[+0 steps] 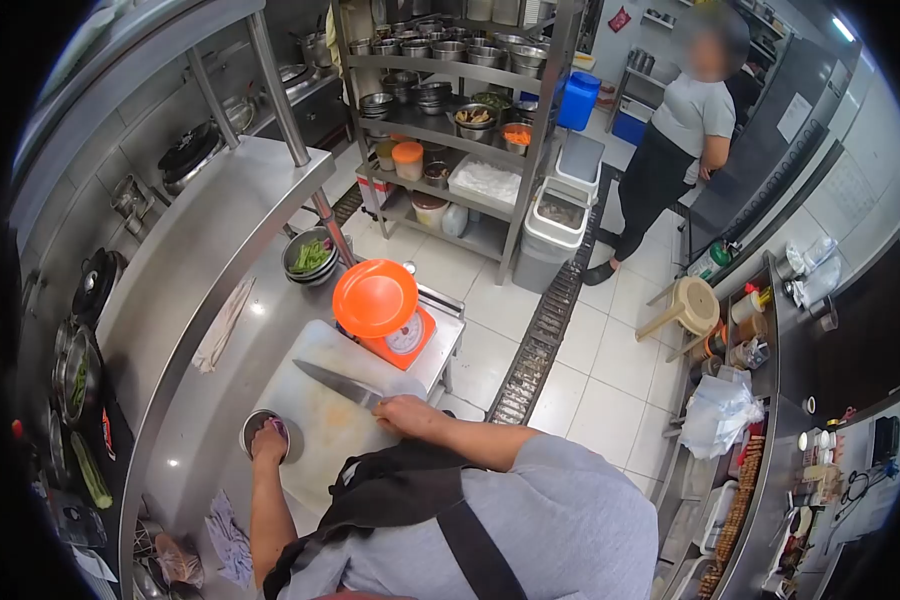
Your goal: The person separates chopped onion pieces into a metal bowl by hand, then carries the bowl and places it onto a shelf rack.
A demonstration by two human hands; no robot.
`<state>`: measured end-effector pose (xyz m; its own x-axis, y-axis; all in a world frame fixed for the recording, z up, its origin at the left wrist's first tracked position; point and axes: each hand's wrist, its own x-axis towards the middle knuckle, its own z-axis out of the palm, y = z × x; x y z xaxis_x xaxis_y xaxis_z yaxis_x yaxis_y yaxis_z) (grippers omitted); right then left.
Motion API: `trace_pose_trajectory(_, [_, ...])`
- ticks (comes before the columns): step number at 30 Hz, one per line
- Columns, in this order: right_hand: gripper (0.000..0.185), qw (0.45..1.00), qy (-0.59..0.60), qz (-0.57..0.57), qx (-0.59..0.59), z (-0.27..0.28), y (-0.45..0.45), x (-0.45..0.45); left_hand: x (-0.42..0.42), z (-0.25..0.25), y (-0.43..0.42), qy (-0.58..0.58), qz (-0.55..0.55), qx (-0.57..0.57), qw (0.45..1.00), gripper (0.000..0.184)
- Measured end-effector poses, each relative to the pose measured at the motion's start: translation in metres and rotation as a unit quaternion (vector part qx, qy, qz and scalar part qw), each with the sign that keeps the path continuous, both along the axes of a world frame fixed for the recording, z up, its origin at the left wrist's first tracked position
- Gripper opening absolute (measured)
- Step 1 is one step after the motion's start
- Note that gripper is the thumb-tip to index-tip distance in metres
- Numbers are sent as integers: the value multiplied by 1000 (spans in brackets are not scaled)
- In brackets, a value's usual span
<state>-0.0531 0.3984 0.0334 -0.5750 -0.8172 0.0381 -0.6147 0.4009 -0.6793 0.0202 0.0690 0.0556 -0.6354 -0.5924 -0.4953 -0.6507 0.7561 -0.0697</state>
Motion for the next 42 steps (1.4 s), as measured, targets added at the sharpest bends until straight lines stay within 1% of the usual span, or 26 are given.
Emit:
trace_pose_trajectory(3, [22,1000,-5,13,22,7,-1,-2,1,10,7,9,17,-1,1000,42])
trace_pose_trajectory(5, [22,1000,0,16,17,4,-1,-4,2,11,7,20,26,-4,999,40])
trace_pose_trajectory(8, [23,1000,1,19,20,6,0,-5,5,11,5,36,11,-5,999,39])
trace_pose_trajectory(10, [24,999,-3,20,25,7,0,-5,10,12,4,88,18,-1,996,39])
trace_pose_trajectory(11, [24,999,-6,21,29,7,0,-6,13,12,0,88,21,-4,996,39])
trace_pose_trajectory(13, [24,999,-8,25,31,5,-2,-7,19,8,-8,154,-19,2,988,38])
trace_pose_trajectory(14, [25,999,-9,25,32,3,-3,-7,24,3,-14,207,-27,17,978,38])
trace_pose_trajectory(15, [25,999,-10,25,33,2,-3,-7,26,2,-18,207,-25,17,978,38])
trace_pose_trajectory(17, [25,999,-6,28,35,2,-5,-8,30,-1,-25,284,-47,52,956,37])
trace_pose_trajectory(18, [25,999,-2,29,36,2,-6,-8,31,6,-22,284,-45,51,956,37])
trace_pose_trajectory(20, [25,999,-6,32,37,2,-6,-7,31,20,-15,318,-34,92,943,34])
trace_pose_trajectory(24, [26,998,-14,34,49,5,-8,-6,33,22,-16,315,-19,92,945,28])
trace_pose_trajectory(26, [26,998,-16,35,52,11,-8,-5,33,20,-15,345,8,104,933,23])
trace_pose_trajectory(30, [26,998,-14,35,57,11,-9,-6,33,29,-10,344,10,91,934,21])
trace_pose_trajectory(33, [25,998,-1,33,48,9,-8,-5,33,24,-14,353,-2,77,932,20])
trace_pose_trajectory(35, [25,999,-4,32,39,3,-7,-6,35,21,-18,357,-31,74,931,19])
trace_pose_trajectory(39, [24,999,0,29,30,2,-8,-6,40,8,-29,369,-38,87,925,20])
trace_pose_trajectory(42, [23,1000,2,18,17,-1,-8,-7,40,7,-28,371,-43,84,924,17])
